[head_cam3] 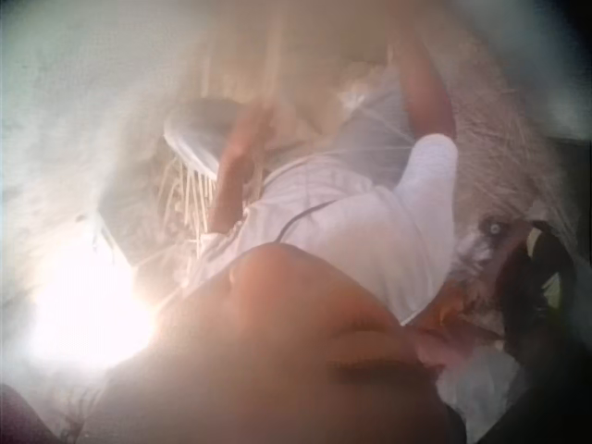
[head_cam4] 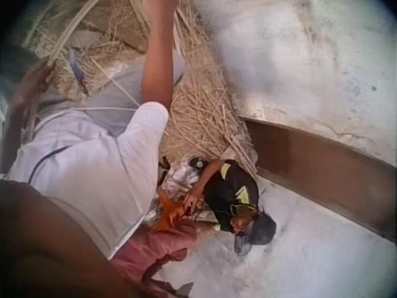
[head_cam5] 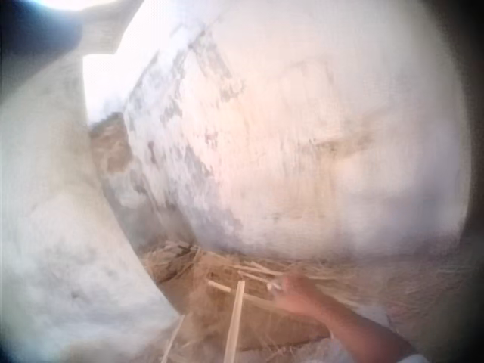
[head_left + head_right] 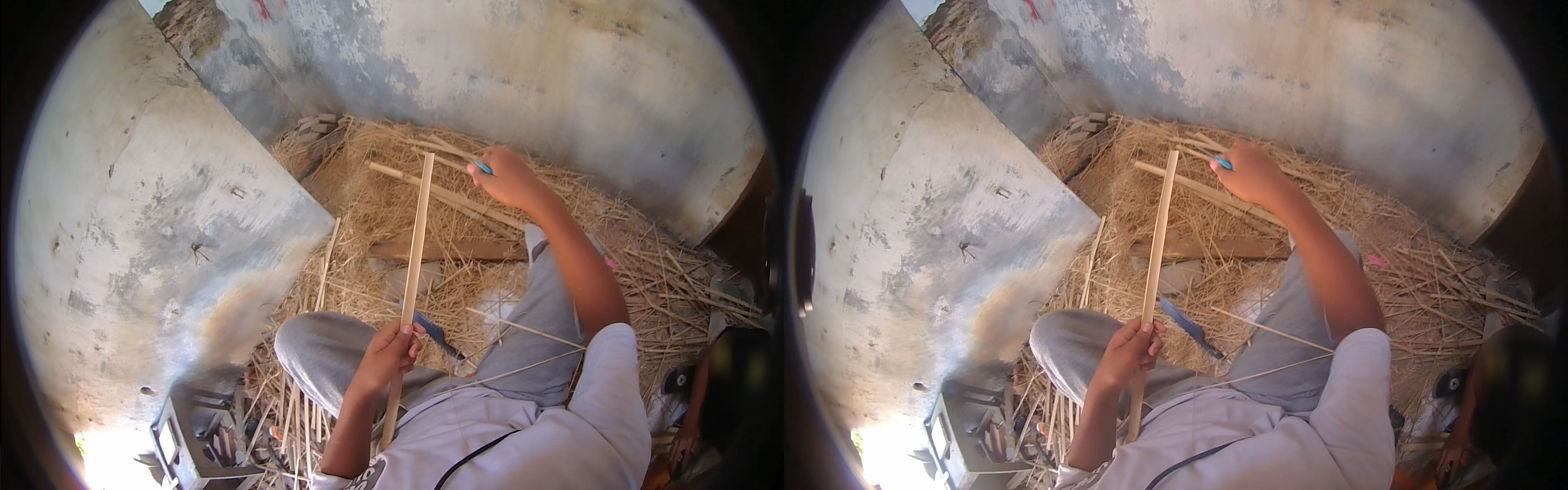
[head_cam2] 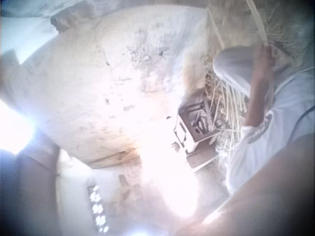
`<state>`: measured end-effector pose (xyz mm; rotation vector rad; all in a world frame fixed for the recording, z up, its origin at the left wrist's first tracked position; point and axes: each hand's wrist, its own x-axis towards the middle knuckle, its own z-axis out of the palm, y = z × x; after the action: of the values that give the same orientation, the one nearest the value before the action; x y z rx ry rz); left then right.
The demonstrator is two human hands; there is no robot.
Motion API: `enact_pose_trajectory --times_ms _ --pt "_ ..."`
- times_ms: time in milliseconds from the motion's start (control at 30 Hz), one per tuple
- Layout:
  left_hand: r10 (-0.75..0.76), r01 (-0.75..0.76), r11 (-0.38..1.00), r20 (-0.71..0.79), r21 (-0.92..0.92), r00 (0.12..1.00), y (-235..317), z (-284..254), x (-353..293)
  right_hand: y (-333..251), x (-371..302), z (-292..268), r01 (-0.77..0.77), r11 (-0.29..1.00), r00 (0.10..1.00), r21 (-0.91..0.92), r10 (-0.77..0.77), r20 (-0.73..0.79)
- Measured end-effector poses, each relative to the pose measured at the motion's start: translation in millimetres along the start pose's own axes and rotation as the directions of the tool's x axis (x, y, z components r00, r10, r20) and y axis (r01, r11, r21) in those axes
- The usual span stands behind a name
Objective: The person sits on a straw-covered floor and uses a utility knife to split a long bamboo stick into thin strips. They repeatedly scrape and shave the bamboo, then switch to a larger knife to continue splitting. The person handles multiple bamboo pieces and places finished strips aside.
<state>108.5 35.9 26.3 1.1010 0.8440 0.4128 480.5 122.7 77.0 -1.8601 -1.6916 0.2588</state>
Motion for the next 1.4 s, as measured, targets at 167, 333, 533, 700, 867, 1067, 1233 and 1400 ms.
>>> enact_pose_trajectory --times_ms 167,333,533,700,867,1067,1233,1400 --pt "0.029 -0.029 0.999 0.073 0.012 0.997 11 5 8 0 -69 -75 -0.073 0.831 0.974 -0.552 -0.06 -0.218" --pt "0.105 -0.106 0.988 0.021 0.109 0.994 25 1 17 -49 -167 -64 -0.129 0.988 0.935 -0.084 0.149 0.321" --pt "0.184 -0.184 0.982 0.009 0.043 0.983 44 -3 -3 -28 -235 7 0.085 0.948 0.983 -0.305 -0.029 0.183" --pt "0.202 -0.2 0.979 -0.105 0.028 0.974 42 -19 -25 54 -226 2 -0.316 0.896 0.949 -0.311 0.293 -0.121" --pt "0.229 -0.239 0.97 -0.179 -0.036 0.957 38 -37 -43 41 -222 -14 -0.464 0.794 0.876 -0.394 0.344 -0.338" --pt "0.277 -0.284 0.959 -0.174 -0.019 0.945 42 -32 -32 -82 -215 38 -0.093 0.922 0.993 0.377 0.06 0.098" --pt "0.374 -0.34 0.894 -0.069 0.292 0.925 84 -33 15 -159 -153 65 -0.42 0.58 0.824 0.698 -0.078 0.561" --pt "0.647 -0.504 0.681 -0.114 0.531 0.754 174 -32 22 -217 -123 79 -0.674 0.148 0.641 0.723 -0.368 0.673"
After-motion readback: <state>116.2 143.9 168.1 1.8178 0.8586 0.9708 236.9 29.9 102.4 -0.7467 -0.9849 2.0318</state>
